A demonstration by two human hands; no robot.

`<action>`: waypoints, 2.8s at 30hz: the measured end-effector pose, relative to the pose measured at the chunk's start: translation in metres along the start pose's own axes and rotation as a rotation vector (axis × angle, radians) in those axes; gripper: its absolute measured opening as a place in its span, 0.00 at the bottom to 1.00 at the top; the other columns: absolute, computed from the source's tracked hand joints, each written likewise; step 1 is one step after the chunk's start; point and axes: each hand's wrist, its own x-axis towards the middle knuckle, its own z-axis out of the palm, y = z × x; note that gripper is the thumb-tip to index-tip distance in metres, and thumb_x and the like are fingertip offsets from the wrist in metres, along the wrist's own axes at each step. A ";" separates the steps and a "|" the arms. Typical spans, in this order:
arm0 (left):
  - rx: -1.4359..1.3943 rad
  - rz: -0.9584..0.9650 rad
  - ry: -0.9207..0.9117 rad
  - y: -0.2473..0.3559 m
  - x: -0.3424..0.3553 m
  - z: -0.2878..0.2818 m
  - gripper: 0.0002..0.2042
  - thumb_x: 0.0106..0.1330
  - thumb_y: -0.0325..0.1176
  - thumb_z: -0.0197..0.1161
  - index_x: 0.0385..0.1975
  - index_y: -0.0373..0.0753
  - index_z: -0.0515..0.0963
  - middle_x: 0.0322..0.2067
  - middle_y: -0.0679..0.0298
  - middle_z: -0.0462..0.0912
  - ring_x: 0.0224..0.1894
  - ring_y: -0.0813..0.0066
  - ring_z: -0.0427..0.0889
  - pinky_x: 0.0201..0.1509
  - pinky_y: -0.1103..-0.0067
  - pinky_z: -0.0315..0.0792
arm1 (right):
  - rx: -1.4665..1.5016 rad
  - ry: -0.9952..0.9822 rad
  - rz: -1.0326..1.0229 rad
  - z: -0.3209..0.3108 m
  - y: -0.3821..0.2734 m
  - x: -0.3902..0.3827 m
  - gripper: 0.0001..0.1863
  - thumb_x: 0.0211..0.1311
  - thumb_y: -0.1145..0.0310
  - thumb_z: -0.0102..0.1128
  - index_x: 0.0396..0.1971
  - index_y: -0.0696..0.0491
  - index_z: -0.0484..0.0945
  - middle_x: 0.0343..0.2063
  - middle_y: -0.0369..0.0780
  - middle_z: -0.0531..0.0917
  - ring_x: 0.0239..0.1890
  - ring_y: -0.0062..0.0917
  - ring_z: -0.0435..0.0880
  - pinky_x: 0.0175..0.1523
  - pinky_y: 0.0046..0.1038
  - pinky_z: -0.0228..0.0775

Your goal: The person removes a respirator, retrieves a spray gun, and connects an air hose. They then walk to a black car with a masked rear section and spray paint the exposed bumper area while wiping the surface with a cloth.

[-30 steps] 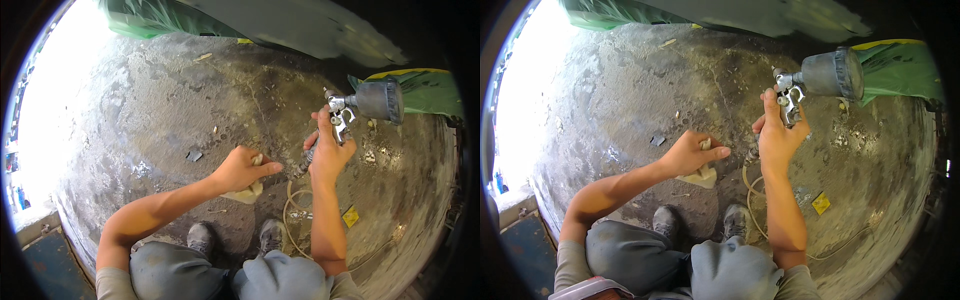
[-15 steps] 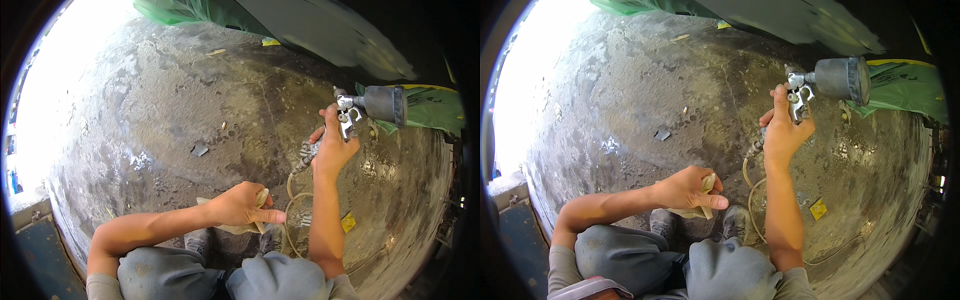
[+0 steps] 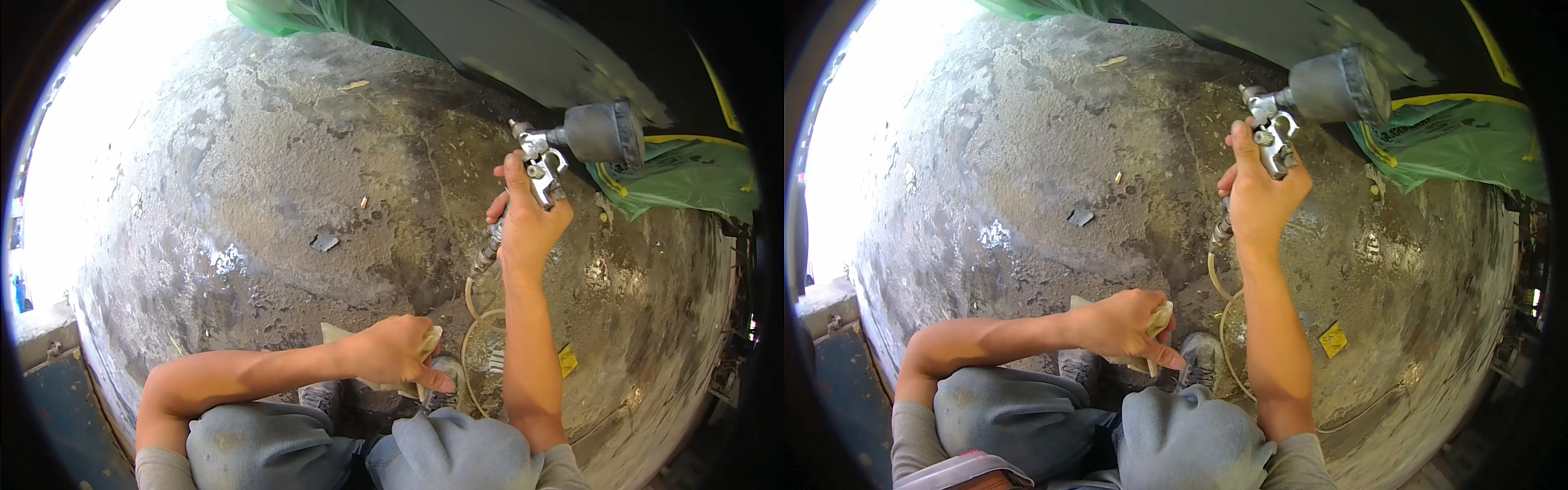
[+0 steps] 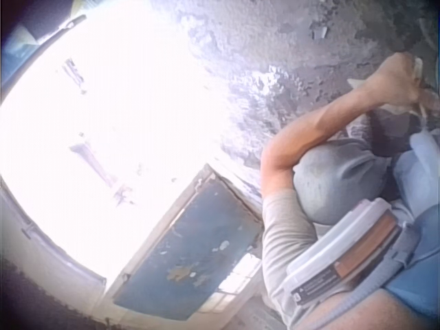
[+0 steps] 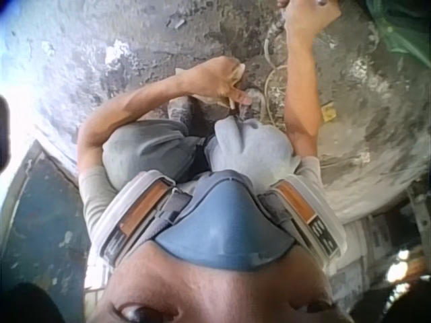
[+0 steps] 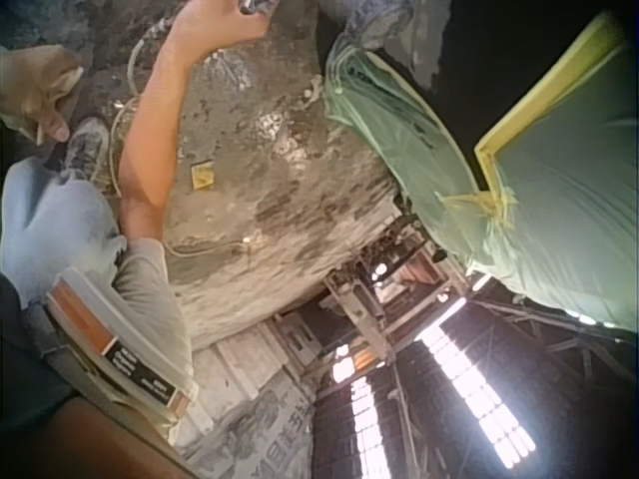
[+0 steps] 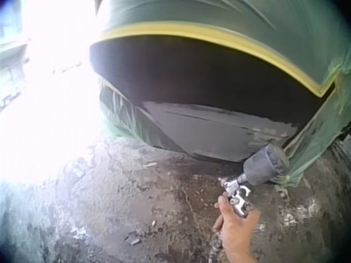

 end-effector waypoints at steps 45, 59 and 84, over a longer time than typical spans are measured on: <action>0.168 0.152 0.078 0.001 -0.011 0.013 0.22 0.61 0.50 0.74 0.35 0.34 0.80 0.29 0.55 0.84 0.33 0.59 0.85 0.39 0.68 0.76 | -0.023 0.175 -0.066 -0.055 -0.014 -0.015 0.12 0.66 0.69 0.68 0.43 0.61 0.82 0.29 0.43 0.87 0.13 0.17 0.75 0.17 0.20 0.64; 0.197 0.110 0.077 0.010 -0.004 0.014 0.22 0.62 0.51 0.73 0.35 0.35 0.81 0.27 0.56 0.84 0.31 0.62 0.84 0.38 0.69 0.75 | 0.030 -0.024 -0.014 -0.045 -0.028 -0.010 0.11 0.64 0.70 0.70 0.41 0.61 0.83 0.28 0.41 0.87 0.13 0.15 0.74 0.18 0.20 0.63; -0.035 0.068 0.071 -0.005 -0.016 0.011 0.48 0.45 0.55 0.83 0.52 0.21 0.64 0.44 0.42 0.80 0.51 0.55 0.81 0.54 0.70 0.75 | -0.014 0.024 -0.061 -0.023 -0.042 -0.027 0.12 0.65 0.70 0.69 0.43 0.62 0.82 0.28 0.42 0.87 0.13 0.16 0.75 0.17 0.20 0.65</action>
